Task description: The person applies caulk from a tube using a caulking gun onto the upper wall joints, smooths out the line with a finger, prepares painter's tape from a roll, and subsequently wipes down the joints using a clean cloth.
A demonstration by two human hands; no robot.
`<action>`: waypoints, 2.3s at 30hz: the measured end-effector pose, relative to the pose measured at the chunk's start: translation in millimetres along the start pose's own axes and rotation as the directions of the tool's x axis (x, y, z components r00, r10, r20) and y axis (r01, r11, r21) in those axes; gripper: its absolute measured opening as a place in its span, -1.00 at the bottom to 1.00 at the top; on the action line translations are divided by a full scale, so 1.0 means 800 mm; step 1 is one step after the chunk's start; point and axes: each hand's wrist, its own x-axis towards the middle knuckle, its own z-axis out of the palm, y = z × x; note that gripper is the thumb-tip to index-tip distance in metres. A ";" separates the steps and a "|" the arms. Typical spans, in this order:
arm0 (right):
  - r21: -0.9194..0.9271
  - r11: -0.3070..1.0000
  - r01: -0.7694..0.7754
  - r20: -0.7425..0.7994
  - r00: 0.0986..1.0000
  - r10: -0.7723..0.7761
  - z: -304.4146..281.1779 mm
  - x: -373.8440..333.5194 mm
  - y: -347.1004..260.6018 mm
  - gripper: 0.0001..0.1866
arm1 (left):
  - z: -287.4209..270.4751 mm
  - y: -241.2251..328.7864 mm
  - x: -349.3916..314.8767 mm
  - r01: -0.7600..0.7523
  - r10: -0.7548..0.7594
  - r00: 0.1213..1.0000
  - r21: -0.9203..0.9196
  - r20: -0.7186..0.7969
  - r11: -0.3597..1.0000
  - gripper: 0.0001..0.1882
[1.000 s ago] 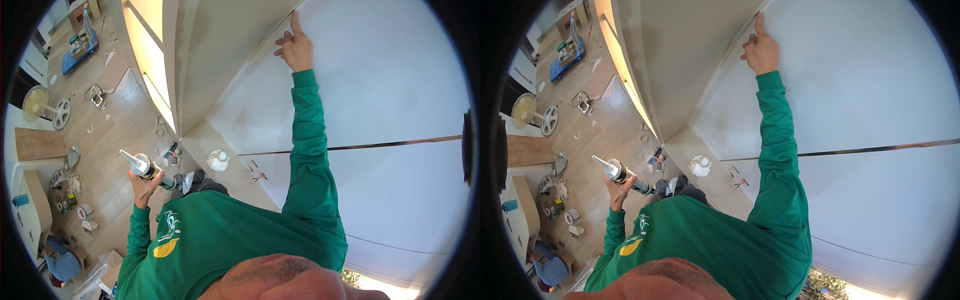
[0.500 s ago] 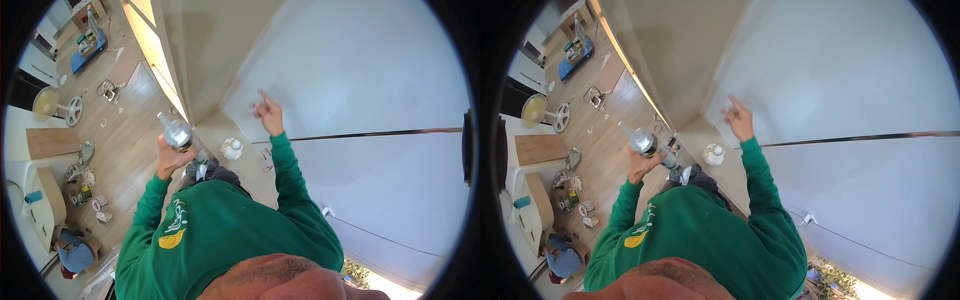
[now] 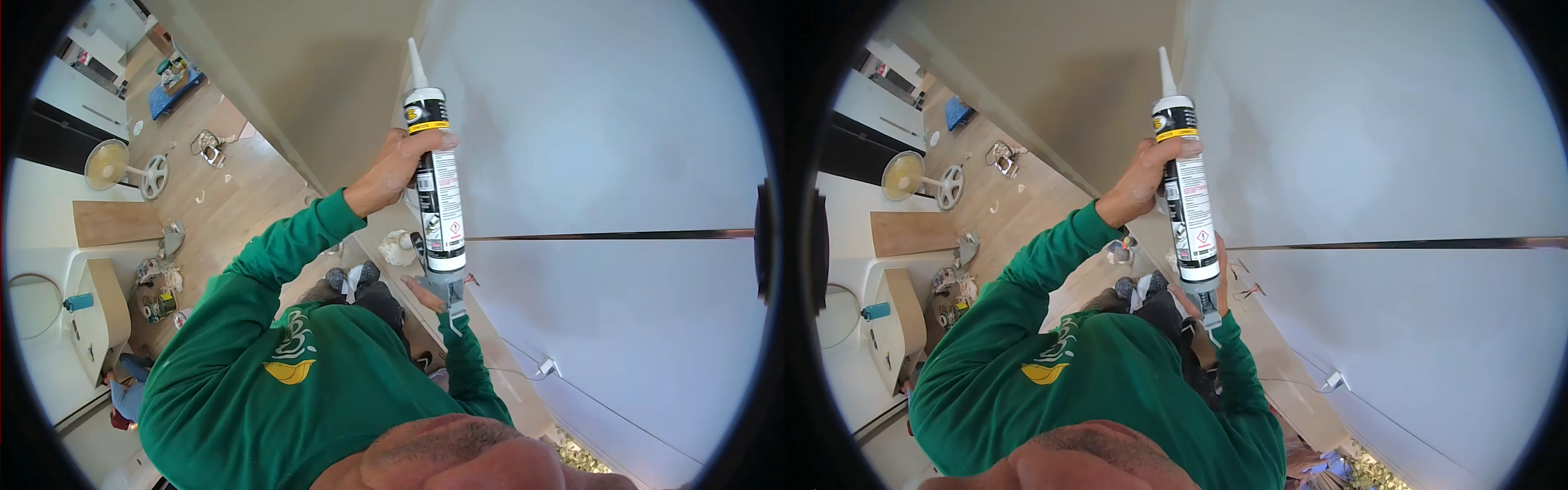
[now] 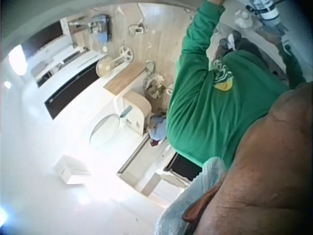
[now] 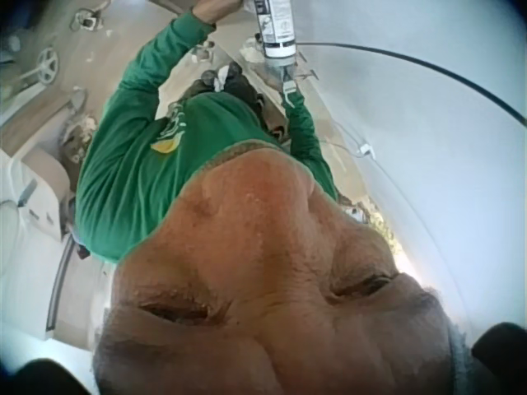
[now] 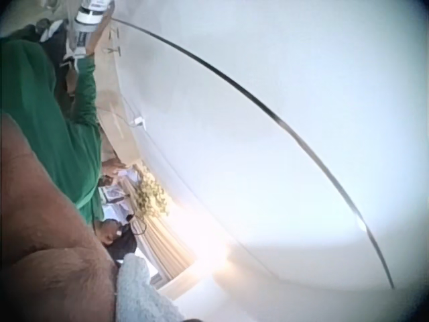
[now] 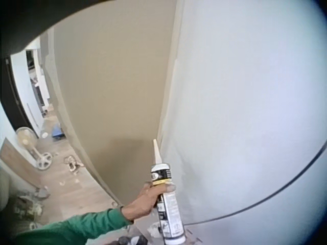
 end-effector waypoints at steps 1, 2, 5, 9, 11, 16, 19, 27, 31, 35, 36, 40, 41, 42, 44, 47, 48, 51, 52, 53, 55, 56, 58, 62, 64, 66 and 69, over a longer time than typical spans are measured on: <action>-0.001 0.999 0.046 -0.023 0.999 -0.046 -0.004 0.002 -0.022 -0.19 | 0.007 0.001 0.002 0.017 -0.017 1.000 0.005 0.000 1.000 -0.64; -0.005 0.996 0.086 -0.049 0.995 -0.086 -0.007 0.003 -0.042 -0.20 | 0.010 0.003 0.004 0.036 -0.036 0.999 0.008 0.005 0.999 -0.63; 0.067 0.991 0.119 -0.171 0.980 -0.106 -0.001 -0.007 -0.068 -0.40 | 0.018 0.002 0.016 0.109 -0.109 0.994 0.008 -0.013 0.994 -0.61; 0.452 0.874 0.180 -0.262 0.963 -0.063 0.005 0.009 -0.077 -0.45 | 0.020 -0.008 0.032 0.136 -0.136 0.991 -0.016 0.000 0.991 -0.60; 0.557 0.805 0.206 -0.280 0.959 -0.051 0.006 0.016 -0.074 -0.48 | 0.021 -0.010 0.042 0.130 -0.131 0.991 -0.036 -0.009 0.991 -0.59; 0.656 0.655 0.375 -0.362 0.918 -0.164 0.017 0.048 -0.060 -0.68 | 0.019 -0.005 0.051 0.093 -0.092 0.995 0.022 -0.025 0.995 -0.58; 0.659 0.651 0.377 -0.382 0.913 -0.142 0.017 0.057 -0.064 -0.70 | 0.019 -0.001 0.058 0.082 -0.081 0.996 0.025 -0.043 0.996 -0.57; 0.598 0.719 0.356 -0.403 0.908 -0.114 0.015 0.073 -0.059 -0.72 | 0.010 0.000 0.084 0.085 -0.086 0.995 -0.023 -0.046 0.996 -0.58; 0.565 0.761 0.319 -0.442 0.896 -0.047 0.013 0.080 -0.068 -0.69 | 0.005 -0.001 0.093 0.088 -0.089 0.995 -0.023 -0.034 0.996 -0.59; 0.519 0.780 0.350 -0.467 0.880 -0.084 0.015 0.084 -0.065 -0.69 | 0.003 -0.001 0.094 0.082 -0.083 0.996 -0.049 -0.027 0.995 -0.60; 0.499 0.787 0.363 -0.476 0.874 -0.101 0.016 0.085 -0.062 -0.69 | 0.003 0.001 0.094 0.085 -0.086 0.996 -0.043 -0.022 0.995 -0.60; 0.454 0.804 0.385 -0.502 0.856 -0.127 0.020 0.088 -0.059 -0.70 | 0.001 -0.001 0.096 0.073 -0.073 0.997 -0.032 -0.004 0.997 -0.61; 0.358 0.843 0.401 -0.513 0.839 -0.181 0.021 0.088 -0.054 -0.71 | 0.001 -0.002 0.096 0.069 -0.069 0.998 -0.036 0.000 0.997 -0.62; 0.258 0.874 0.412 -0.518 0.822 -0.235 0.023 0.089 -0.046 -0.72 | 0.001 -0.002 0.098 0.067 -0.067 0.998 -0.040 0.004 0.997 -0.62; 0.164 0.897 0.411 -0.521 0.808 -0.275 0.026 0.088 -0.033 -0.74 | 0.002 -0.005 0.100 0.057 -0.057 0.998 -0.043 0.002 0.997 -0.61; 0.201 0.895 0.397 -0.524 0.816 -0.245 0.027 0.085 -0.034 -0.76 | 0.002 -0.012 0.103 0.046 -0.047 0.999 -0.043 -0.010 0.998 -0.58; 0.216 0.889 0.403 -0.523 0.817 -0.244 0.025 0.085 -0.038 -0.76 | 0.000 -0.014 0.104 0.052 -0.052 0.999 -0.048 -0.007 0.998 -0.57; 0.113 0.912 0.395 -0.519 0.806 -0.285 0.025 0.083 -0.035 -0.78 | -0.004 -0.015 0.103 0.086 -0.086 0.996 -0.082 0.004 0.993 -0.62; 0.088 0.917 0.388 -0.520 0.803 -0.290 0.026 0.082 -0.032 -0.78 | -0.004 -0.015 0.102 0.101 -0.101 0.995 -0.096 0.008 0.990 -0.64; 0.065 0.923 0.380 -0.521 0.801 -0.294 0.027 0.080 -0.029 -0.78 | -0.004 -0.016 0.102 0.106 -0.106 0.994 -0.098 0.004 0.990 -0.64; 0.062 0.924 0.376 -0.531 0.797 -0.288 0.030 0.078 -0.026 -0.78 | -0.005 -0.019 0.102 0.115 -0.116 0.993 -0.102 0.000 0.988 -0.64; 0.050 0.925 0.377 -0.534 0.793 -0.294 0.032 0.077 -0.025 -0.78 | -0.005 -0.021 0.102 0.118 -0.118 0.993 -0.103 0.000 0.988 -0.65; 0.019 0.922 0.387 -0.527 0.787 -0.320 0.032 0.078 -0.022 -0.77 | -0.006 -0.022 0.102 0.116 -0.117 0.993 -0.106 -0.007 0.988 -0.65; 0.116 0.923 0.367 -0.517 0.816 -0.259 0.031 0.078 -0.023 -0.78 | -0.012 -0.031 0.108 0.113 -0.113 0.994 -0.125 0.012 0.986 -0.65; 0.165 0.914 0.370 -0.518 0.821 -0.239 0.029 0.078 -0.029 -0.78 | -0.014 -0.034 0.110 0.124 -0.122 0.992 -0.137 0.018 0.983 -0.65; 0.193 0.919 0.344 -0.513 0.834 -0.204 0.032 0.076 -0.025 -0.79 | -0.015 -0.037 0.110 0.134 -0.135 0.991 -0.137 0.006 0.981 -0.66; 0.164 0.929 0.331 -0.498 0.841 -0.212 0.036 0.071 -0.009 -0.78 | -0.016 -0.041 0.112 0.152 -0.153 0.988 -0.143 0.001 0.978 -0.66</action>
